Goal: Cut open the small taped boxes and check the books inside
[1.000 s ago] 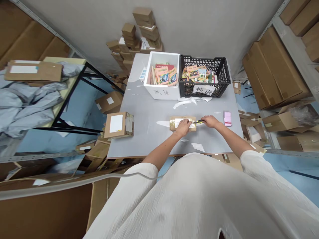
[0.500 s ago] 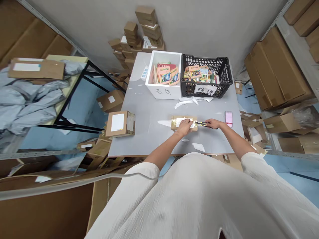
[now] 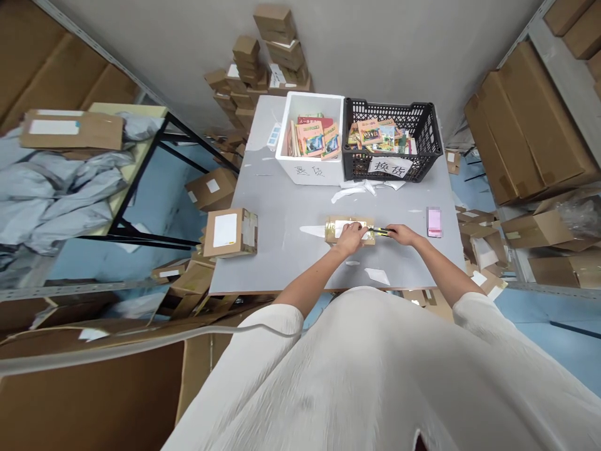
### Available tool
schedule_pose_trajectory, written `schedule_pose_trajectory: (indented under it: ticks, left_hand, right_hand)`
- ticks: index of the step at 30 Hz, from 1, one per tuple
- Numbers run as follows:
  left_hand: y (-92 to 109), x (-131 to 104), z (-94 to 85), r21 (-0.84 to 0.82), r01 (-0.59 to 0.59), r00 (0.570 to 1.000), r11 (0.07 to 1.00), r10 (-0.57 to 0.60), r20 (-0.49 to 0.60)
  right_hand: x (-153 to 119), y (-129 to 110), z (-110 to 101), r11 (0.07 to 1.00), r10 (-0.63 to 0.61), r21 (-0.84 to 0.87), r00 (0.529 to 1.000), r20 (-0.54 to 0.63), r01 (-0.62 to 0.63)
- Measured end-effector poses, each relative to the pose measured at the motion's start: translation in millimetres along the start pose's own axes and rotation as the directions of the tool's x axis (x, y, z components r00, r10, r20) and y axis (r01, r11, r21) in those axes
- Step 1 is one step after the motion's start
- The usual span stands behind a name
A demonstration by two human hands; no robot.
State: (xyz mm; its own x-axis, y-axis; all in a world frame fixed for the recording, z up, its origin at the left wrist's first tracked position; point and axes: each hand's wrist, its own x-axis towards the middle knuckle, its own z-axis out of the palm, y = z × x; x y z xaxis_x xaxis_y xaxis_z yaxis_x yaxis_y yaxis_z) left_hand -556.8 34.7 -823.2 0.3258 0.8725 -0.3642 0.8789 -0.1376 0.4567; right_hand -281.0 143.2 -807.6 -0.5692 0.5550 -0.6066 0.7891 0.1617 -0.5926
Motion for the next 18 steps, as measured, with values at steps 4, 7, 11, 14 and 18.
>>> schedule_pose_trajectory:
  ticks: [4,7,11,14,18]
  left_hand:
    - [-1,0,-0.7,-0.006,-0.009,1.000,1.000,0.009,-0.001]
    - [0,0,-1.5,-0.003,0.002,1.000,1.000,-0.002,0.005]
    - [3,0,-3.8,0.021,0.008,1.000,1.000,-0.009,0.030]
    - [5,-1,-4.9,0.040,0.001,1.000,0.999,-0.002,0.029]
    - [6,-2,-4.9,0.052,0.002,1.000,0.999,-0.003,0.011]
  right_hand:
    - [-10,6,-6,0.988,0.078,0.119,0.986,0.148,-0.096]
    - [-20,15,-9,0.964,0.102,0.218,0.968,0.228,-0.153]
    - [-25,19,-3,0.956,0.088,0.261,0.981,0.174,-0.132]
    - [-24,12,7,0.958,0.083,0.264,0.991,0.108,-0.109]
    - [-17,0,15,0.965,0.045,0.257,0.999,0.012,-0.047]
